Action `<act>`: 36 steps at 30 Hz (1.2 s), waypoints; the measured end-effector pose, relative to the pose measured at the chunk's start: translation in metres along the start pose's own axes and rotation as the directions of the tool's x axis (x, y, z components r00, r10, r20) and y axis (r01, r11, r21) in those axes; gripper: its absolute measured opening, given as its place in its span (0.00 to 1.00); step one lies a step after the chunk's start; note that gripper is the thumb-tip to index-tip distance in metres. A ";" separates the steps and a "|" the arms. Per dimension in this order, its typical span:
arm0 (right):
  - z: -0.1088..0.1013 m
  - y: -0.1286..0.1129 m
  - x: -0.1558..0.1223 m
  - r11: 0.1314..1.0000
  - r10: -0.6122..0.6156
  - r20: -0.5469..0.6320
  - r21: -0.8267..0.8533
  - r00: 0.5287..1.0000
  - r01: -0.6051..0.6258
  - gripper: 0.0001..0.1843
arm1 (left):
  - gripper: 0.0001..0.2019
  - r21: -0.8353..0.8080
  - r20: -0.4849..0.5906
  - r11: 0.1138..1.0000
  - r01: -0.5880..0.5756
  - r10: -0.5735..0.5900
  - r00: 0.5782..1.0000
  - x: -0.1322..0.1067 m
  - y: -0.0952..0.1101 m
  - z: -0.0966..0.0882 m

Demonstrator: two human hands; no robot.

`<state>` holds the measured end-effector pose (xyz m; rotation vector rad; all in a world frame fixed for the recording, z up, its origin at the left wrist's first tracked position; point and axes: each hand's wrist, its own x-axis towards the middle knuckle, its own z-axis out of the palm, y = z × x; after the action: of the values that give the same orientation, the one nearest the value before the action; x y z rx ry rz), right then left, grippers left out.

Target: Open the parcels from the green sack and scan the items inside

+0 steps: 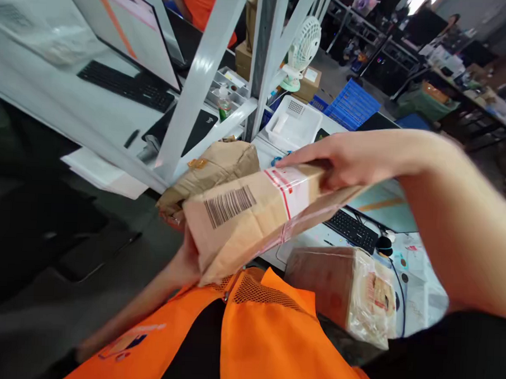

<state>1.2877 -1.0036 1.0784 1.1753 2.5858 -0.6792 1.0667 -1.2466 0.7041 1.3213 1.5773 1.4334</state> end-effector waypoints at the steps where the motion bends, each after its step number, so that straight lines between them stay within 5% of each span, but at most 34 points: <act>1: 0.012 -0.002 0.028 0.995 -0.099 0.175 0.000 0.980 0.100 0.26 | 0.80 -0.037 0.001 0.999 0.034 -0.034 0.999 -0.014 -0.007 0.016; 4: 0.058 0.004 0.111 0.907 -0.384 0.278 -0.062 0.880 0.416 0.28 | 0.85 -0.187 -0.087 0.974 0.126 -0.144 0.986 -0.037 -0.026 0.051; 7: 0.100 0.009 0.176 0.768 -0.565 0.188 -0.235 0.803 0.595 0.35 | 0.77 -0.174 -0.236 0.969 0.177 -0.216 0.947 -0.041 -0.039 0.064; 9: 0.117 0.006 0.195 0.707 -0.638 0.100 -0.317 0.764 0.632 0.35 | 0.70 -0.066 -0.289 0.973 0.220 -0.230 0.929 -0.043 -0.041 0.061; 12: 0.120 0.009 0.189 0.698 -0.667 0.017 -0.332 0.744 0.634 0.31 | 0.61 0.093 -0.273 0.975 0.203 -0.171 0.947 -0.051 -0.035 0.049; 16: 0.098 0.044 0.129 0.837 -0.521 -0.191 -0.303 0.832 0.455 0.29 | 0.43 0.296 -0.178 0.954 -0.037 0.094 0.980 -0.047 -0.009 0.022; 20: 0.087 0.092 0.030 0.975 -0.199 -0.495 -0.188 0.846 0.119 0.29 | 0.32 0.339 0.051 0.874 -0.347 0.351 0.935 -0.011 0.038 0.009; 21: 0.091 0.101 0.003 0.990 -0.097 -0.567 -0.135 0.818 0.024 0.30 | 0.30 0.318 0.161 0.838 -0.444 0.414 0.896 0.001 0.053 0.013; 24: 0.115 0.119 -0.075 0.970 0.193 -0.687 0.024 0.700 -0.244 0.31 | 0.26 0.193 0.524 0.714 -0.673 0.505 0.686 0.030 0.089 0.038; 26: 0.141 0.126 -0.121 0.929 0.322 -0.713 0.111 0.623 -0.352 0.32 | 0.25 0.184 0.642 0.695 -0.695 0.450 0.621 0.043 0.099 0.051; 29: 0.188 0.133 -0.184 0.879 0.446 -0.756 0.269 0.478 -0.394 0.32 | 0.21 0.265 0.674 0.704 -0.659 0.354 0.649 0.058 0.088 0.049; 32: 0.243 0.135 -0.240 0.788 0.594 -0.743 0.461 0.309 -0.407 0.30 | 0.15 0.325 0.584 0.694 -0.642 0.387 0.714 0.074 0.064 0.024; 36: 0.309 0.142 -0.293 0.649 0.751 -0.632 0.649 0.192 -0.397 0.31 | 0.12 0.375 0.435 0.703 -0.604 0.442 0.785 0.084 0.046 0.001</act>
<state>1.5899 -1.2668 0.8764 3.1706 2.1539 -0.3337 1.0540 -1.1720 0.7628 2.3523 1.4519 1.0427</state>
